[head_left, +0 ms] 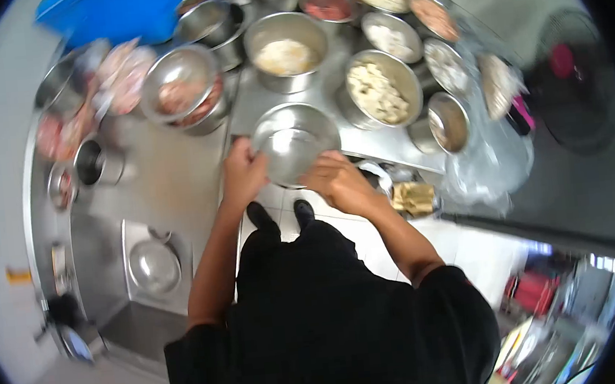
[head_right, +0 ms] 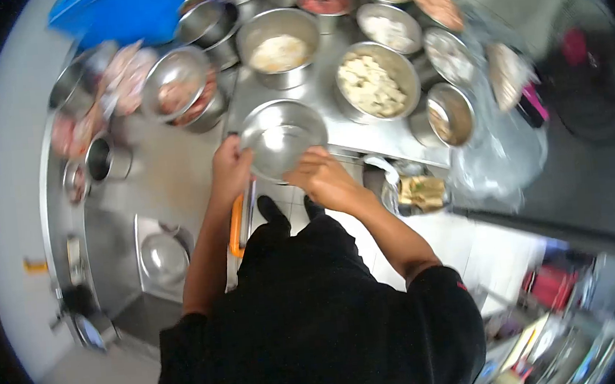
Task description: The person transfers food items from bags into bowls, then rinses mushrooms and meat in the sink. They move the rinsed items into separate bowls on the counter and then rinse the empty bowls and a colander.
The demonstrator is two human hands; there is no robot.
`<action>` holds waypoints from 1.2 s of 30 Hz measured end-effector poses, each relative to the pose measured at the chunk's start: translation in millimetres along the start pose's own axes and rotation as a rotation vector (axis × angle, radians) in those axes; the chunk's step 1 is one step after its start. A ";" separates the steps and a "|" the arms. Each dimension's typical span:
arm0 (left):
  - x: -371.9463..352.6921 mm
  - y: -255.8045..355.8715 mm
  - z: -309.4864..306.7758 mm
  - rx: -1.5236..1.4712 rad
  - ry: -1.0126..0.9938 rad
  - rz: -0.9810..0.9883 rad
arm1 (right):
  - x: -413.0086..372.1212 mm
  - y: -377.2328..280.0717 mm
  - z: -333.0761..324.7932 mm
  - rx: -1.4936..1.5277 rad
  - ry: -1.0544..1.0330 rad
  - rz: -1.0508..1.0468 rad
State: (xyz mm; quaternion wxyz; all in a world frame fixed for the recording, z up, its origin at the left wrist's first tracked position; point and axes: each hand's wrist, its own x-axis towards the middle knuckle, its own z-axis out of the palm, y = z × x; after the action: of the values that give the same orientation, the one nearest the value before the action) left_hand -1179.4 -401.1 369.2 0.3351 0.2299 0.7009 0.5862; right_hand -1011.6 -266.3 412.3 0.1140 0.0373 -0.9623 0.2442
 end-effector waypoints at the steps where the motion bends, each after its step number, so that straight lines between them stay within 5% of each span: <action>1: 0.9 0.7 5.9 0.049 0.029 -0.022 | -9.9 8.9 1.4 -0.013 0.044 -0.093; 3: -3.9 -1.0 11.2 0.059 0.032 -0.045 | -16.9 2.7 -37.3 0.261 0.175 0.148; 7: -24.9 11.5 14.2 -0.068 0.065 -0.106 | -81.9 109.6 -86.6 -0.351 0.660 0.515; 12: -48.3 15.9 18.3 -0.141 0.145 -0.002 | -61.9 183.9 -118.5 -0.292 0.065 0.850; 14: -65.2 18.3 22.3 -0.184 0.193 -0.007 | -62.1 211.5 -106.5 -0.480 0.065 0.729; 18: -77.2 -10.0 33.8 -0.247 0.215 -0.016 | -63.3 253.0 -98.2 -0.225 0.228 0.733; 22: -89.2 22.9 41.2 -0.181 0.243 -0.135 | -60.4 227.1 -86.2 0.468 0.509 0.876; 25: -69.9 -2.7 46.5 -0.312 0.240 -0.103 | -68.6 177.3 -105.2 0.831 0.779 0.790; 28: -60.0 1.1 41.2 -0.350 0.156 -0.101 | -79.8 121.9 -140.1 0.788 0.913 0.680; 33: -14.9 -6.4 77.9 -0.257 0.081 -0.086 | -108.5 62.1 -187.1 0.448 0.886 0.645; 36: -2.1 -13.3 85.7 -0.266 -0.030 -0.065 | -93.1 22.9 -181.2 0.531 0.837 0.595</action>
State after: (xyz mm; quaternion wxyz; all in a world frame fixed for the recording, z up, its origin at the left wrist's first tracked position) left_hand -1113.7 -348.2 349.1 0.3920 0.1694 0.6188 0.6593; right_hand -887.6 -158.0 534.4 0.3979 -0.3075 -0.7102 0.4927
